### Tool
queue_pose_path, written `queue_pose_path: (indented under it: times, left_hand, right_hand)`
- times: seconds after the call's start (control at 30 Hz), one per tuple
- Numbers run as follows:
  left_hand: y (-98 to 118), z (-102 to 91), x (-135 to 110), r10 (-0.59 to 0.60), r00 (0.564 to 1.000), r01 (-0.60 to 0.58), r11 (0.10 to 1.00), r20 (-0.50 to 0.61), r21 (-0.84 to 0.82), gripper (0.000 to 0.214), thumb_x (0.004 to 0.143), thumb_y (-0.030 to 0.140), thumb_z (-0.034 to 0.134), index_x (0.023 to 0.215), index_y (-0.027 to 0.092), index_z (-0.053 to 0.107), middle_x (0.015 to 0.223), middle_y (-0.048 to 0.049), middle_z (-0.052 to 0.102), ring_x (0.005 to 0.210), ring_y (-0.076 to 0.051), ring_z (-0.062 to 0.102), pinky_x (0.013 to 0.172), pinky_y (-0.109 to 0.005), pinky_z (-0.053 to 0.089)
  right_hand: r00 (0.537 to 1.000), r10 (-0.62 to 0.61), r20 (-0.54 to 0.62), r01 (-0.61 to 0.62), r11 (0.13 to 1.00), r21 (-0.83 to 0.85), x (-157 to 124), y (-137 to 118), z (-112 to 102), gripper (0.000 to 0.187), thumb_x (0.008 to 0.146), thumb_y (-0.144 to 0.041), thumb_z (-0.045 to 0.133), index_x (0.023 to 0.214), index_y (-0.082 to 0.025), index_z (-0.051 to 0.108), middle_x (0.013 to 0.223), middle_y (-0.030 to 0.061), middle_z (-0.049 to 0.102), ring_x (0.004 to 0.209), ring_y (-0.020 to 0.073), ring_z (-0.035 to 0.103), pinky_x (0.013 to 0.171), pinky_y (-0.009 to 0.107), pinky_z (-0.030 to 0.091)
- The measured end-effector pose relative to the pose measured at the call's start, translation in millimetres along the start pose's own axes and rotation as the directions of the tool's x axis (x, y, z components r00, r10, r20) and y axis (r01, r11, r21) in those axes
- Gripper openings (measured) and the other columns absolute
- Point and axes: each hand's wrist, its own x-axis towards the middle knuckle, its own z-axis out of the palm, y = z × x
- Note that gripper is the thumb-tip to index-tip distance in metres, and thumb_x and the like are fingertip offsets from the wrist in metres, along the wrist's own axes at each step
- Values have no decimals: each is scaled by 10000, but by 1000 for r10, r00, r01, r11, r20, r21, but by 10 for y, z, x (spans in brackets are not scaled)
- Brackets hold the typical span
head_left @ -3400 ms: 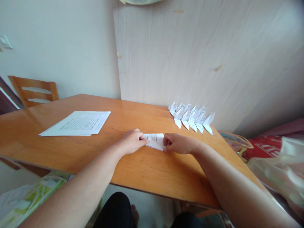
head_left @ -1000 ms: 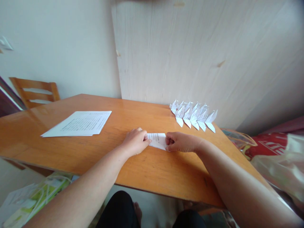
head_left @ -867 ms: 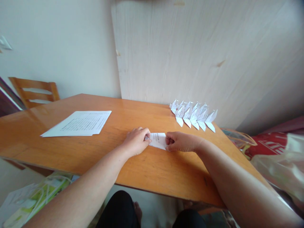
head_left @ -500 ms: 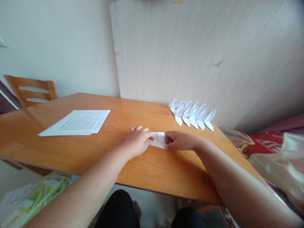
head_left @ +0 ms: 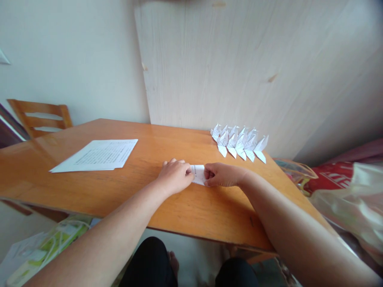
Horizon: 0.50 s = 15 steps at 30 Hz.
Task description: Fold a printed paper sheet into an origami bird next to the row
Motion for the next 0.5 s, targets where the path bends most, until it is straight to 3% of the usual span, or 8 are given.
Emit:
queue_pose_path:
  times: [0.2, 0.5]
  left_hand:
    - [106, 36, -46, -65, 997, 66, 998, -47, 0, 510, 793, 721, 542, 796, 218, 626, 929, -81, 653, 960, -298, 536, 841, -418, 338]
    - [55, 96, -48, -68, 996, 69, 997, -54, 23, 467, 768, 696, 601, 868, 240, 624, 958, -46, 643, 952, -282, 543, 819, -403, 355]
  right_hand:
    - [1000, -22, -18, 21, 999, -38, 4, -14, -4, 195, 726, -269, 662, 876, -186, 571, 815, 7, 632, 693, 138, 524, 550, 225, 358]
    - [999, -49, -11, 48, 997, -65, 27, 14, -6, 198, 718, -280, 653, 874, -190, 572, 824, 9, 651, 685, 145, 546, 567, 236, 378]
